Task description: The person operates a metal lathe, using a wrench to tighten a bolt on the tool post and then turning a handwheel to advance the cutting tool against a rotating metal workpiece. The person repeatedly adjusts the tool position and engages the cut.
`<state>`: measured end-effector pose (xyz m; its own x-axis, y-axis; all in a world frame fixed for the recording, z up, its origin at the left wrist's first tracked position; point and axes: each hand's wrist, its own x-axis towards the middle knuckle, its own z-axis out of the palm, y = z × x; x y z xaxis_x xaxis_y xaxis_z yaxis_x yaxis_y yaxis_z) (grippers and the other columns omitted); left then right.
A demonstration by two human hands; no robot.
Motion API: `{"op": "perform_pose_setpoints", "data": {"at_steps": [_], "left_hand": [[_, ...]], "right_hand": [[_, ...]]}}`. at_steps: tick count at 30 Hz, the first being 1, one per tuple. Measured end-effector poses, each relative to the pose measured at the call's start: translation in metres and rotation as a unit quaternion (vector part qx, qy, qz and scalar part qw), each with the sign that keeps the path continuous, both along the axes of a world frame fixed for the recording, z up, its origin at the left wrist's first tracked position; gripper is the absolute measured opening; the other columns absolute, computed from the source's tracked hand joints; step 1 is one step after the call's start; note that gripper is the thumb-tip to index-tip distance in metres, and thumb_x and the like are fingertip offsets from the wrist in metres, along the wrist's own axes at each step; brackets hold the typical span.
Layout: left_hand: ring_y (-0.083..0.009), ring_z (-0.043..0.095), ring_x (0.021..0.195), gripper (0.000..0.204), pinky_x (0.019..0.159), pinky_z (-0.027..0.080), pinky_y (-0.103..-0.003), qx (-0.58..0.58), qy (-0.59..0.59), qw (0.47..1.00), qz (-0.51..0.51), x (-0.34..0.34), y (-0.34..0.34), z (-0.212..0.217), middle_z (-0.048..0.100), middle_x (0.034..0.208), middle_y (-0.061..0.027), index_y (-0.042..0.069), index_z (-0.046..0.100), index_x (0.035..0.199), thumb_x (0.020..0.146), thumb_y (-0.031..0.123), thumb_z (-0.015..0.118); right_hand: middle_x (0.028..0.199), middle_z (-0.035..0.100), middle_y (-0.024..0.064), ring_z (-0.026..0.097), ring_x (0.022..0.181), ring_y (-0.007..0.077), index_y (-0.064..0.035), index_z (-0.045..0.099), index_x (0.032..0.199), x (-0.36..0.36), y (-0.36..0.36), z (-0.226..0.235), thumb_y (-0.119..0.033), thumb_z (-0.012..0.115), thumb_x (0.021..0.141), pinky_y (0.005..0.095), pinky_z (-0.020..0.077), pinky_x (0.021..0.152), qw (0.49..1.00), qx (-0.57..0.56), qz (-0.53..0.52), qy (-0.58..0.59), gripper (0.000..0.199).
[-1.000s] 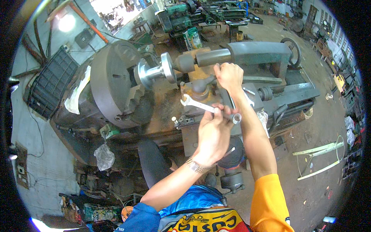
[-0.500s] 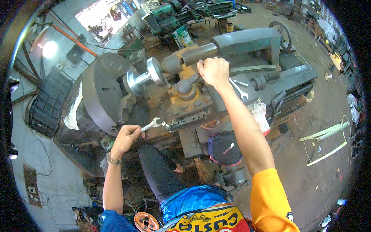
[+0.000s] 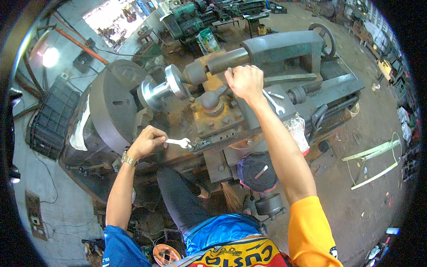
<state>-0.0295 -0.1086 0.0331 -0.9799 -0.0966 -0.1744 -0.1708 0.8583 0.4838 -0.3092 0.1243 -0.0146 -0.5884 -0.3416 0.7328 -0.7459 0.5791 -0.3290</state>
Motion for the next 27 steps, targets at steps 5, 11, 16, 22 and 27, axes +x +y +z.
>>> {"op": "perform_pose_setpoints", "data": {"at_steps": [5,11,16,22,27], "left_hand": [[-0.0172,0.040,0.055,0.020,0.055,0.031,-0.035,0.038,0.006,0.999,-0.005,-0.0028,-0.0008,-0.0017,0.045,0.056,-0.0098,-0.001,0.067,0.074,0.084,0.015,0.062],[-0.0155,0.041,0.056,0.024,0.056,0.032,-0.034,0.054,-0.015,0.998,-0.010,-0.0035,-0.0056,-0.0023,0.046,0.057,-0.0092,-0.003,0.065,0.073,0.085,0.017,0.062],[-0.0145,0.045,0.058,0.026,0.057,0.035,-0.033,0.065,0.003,0.998,0.001,0.0019,-0.0060,-0.0081,0.052,0.059,-0.0074,-0.004,0.065,0.073,0.087,0.018,0.060],[-0.0135,0.043,0.058,0.026,0.056,0.034,-0.032,0.097,0.009,0.995,0.006,0.0052,-0.0075,-0.0078,0.052,0.059,-0.0053,-0.004,0.064,0.072,0.087,0.017,0.059],[-0.0127,0.038,0.056,0.026,0.055,0.031,-0.032,0.067,0.000,0.998,-0.004,0.0005,-0.0046,-0.0033,0.046,0.057,-0.0030,-0.004,0.062,0.070,0.087,0.017,0.060]], "right_hand": [[0.058,0.063,0.0212,0.064,0.056,0.0373,-0.0046,0.068,0.058,-0.0009,0.0003,-0.0005,-0.034,0.057,0.088,0.0454,0.0518,0.065,1.000,-0.007,0.007,0.011,0.044],[0.059,0.063,0.0210,0.065,0.057,0.0370,-0.0046,0.069,0.058,-0.0009,0.0000,-0.0014,-0.034,0.056,0.088,0.0452,0.0523,0.065,1.000,-0.004,0.006,0.009,0.044],[0.060,0.064,0.0212,0.066,0.058,0.0369,-0.0044,0.070,0.059,-0.0018,-0.0004,-0.0014,-0.035,0.056,0.088,0.0453,0.0530,0.066,1.000,0.000,0.002,0.007,0.044],[0.061,0.065,0.0213,0.066,0.058,0.0369,-0.0047,0.070,0.059,-0.0007,-0.0003,-0.0009,-0.035,0.056,0.088,0.0457,0.0533,0.066,1.000,0.001,-0.003,-0.001,0.044],[0.061,0.065,0.0215,0.066,0.059,0.0366,-0.0049,0.070,0.059,0.0001,0.0004,0.0005,-0.035,0.056,0.088,0.0457,0.0529,0.066,1.000,-0.002,0.007,0.003,0.044]]}}
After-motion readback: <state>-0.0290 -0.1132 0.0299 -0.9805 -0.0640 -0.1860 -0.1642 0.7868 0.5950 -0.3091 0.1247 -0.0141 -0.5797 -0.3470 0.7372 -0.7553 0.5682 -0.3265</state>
